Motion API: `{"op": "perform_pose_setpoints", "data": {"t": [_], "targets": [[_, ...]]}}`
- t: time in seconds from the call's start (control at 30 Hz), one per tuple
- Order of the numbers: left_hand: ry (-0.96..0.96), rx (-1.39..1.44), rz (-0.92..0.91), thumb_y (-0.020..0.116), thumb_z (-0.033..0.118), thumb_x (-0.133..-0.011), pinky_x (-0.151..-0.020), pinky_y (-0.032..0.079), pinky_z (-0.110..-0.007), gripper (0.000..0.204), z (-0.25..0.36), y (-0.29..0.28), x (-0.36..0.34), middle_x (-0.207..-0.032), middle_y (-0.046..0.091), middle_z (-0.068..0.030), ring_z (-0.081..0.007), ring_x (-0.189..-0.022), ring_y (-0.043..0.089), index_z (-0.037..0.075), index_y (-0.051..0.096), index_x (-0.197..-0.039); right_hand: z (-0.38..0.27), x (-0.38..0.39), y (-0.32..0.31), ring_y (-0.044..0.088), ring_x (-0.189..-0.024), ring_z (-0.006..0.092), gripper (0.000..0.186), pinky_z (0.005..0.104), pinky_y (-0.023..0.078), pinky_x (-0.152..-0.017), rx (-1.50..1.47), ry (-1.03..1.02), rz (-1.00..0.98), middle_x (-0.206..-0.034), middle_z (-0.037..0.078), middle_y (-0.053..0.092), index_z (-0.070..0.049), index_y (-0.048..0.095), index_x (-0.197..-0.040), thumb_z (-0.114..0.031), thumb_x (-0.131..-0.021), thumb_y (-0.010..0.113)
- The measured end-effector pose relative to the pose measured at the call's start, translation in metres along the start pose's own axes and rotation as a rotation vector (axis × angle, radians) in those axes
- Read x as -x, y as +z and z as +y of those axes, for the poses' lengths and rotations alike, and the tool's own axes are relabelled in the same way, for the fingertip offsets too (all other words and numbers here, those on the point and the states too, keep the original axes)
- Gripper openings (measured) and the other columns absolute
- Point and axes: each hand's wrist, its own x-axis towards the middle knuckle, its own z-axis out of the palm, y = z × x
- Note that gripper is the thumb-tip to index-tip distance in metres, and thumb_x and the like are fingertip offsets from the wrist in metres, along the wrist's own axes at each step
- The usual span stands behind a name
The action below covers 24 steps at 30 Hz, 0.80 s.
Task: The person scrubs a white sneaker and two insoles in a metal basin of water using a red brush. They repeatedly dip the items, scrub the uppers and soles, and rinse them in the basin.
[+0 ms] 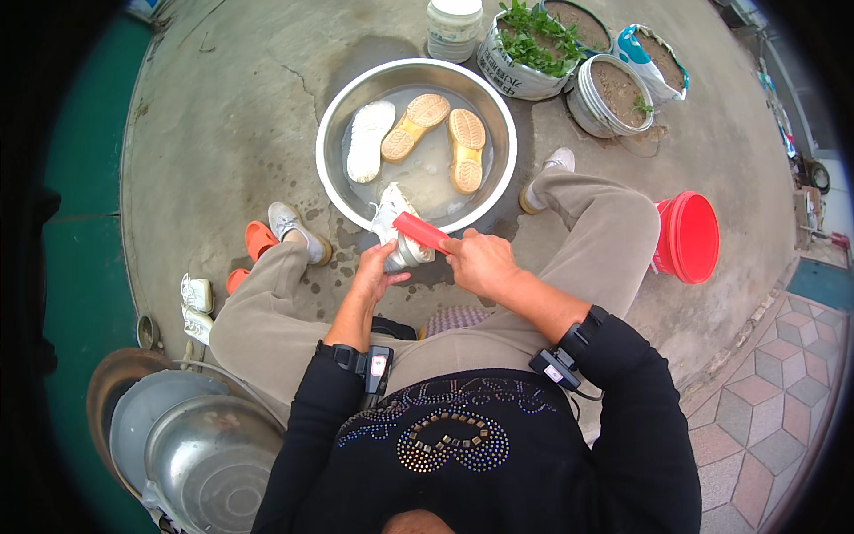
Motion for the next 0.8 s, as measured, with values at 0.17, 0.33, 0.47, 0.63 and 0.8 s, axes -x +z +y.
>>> {"op": "perform_pose_setpoints", "data": {"t": [0.17, 0.33, 0.47, 0.63, 0.8], "targets": [[-0.127, -0.539, -0.073, 0.075, 0.029, -0.072, -0.071, 0.053, -0.046, 0.057, -0.002, 0.002, 0.003, -0.109, 0.059, -0.0092, -0.0244, -0.097, 0.059, 0.007, 0.053, -0.119, 0.016, -0.036, 0.023, 0.063, -0.082, 0.0319, 0.024, 0.0431, 0.05, -0.072, 0.041, 0.002, -0.06, -0.09, 0.016, 0.064, -0.015, 0.067, -0.102, -0.021, -0.081, 0.057], [-0.028, -0.304, -0.011, 0.074, 0.028, -0.073, -0.067, 0.052, -0.042, 0.052, -0.002, -0.001, 0.002, -0.104, 0.063, -0.0083, -0.0223, -0.092, 0.06, 0.006, 0.055, -0.116, 0.001, -0.079, 0.023, 0.064, -0.084, 0.0316, 0.025, 0.0428, 0.05, -0.074, 0.122, 0.075, 0.009, -0.09, 0.016, 0.064, -0.014, 0.068, -0.098, -0.017, -0.076, 0.057], [-0.019, -0.355, -0.013, 0.075, 0.027, -0.072, -0.064, 0.052, -0.039, 0.049, -0.004, -0.001, 0.001, -0.099, 0.064, -0.0076, -0.0202, -0.087, 0.061, 0.005, 0.057, -0.112, -0.011, -0.061, 0.006, 0.064, -0.083, 0.0313, 0.022, 0.0434, 0.051, -0.073, 0.159, -0.029, -0.147, -0.091, 0.016, 0.063, -0.011, 0.068, -0.092, -0.016, -0.074, 0.056], [0.057, -0.618, -0.064, 0.075, 0.021, -0.072, -0.055, 0.05, -0.03, 0.037, -0.016, 0.007, -0.011, -0.084, 0.065, -0.0051, -0.0149, -0.07, 0.06, 0.004, 0.063, -0.101, -0.004, -0.035, 0.022, 0.064, -0.077, 0.0333, 0.019, 0.0435, 0.051, -0.068, 0.168, 0.002, -0.097, -0.086, 0.019, 0.061, -0.01, 0.066, -0.09, -0.016, -0.074, 0.058], [0.275, -0.689, 0.047, 0.075, 0.031, -0.067, -0.074, 0.049, -0.037, 0.043, -0.026, 0.004, -0.027, -0.088, 0.068, -0.0159, -0.0288, -0.082, 0.066, 0.003, 0.066, -0.098, 0.003, -0.082, 0.048, 0.064, -0.074, 0.0336, 0.022, 0.0441, 0.051, -0.065, 0.138, 0.016, 0.073, -0.083, 0.017, 0.06, -0.012, 0.064, -0.095, -0.019, -0.075, 0.06]]}}
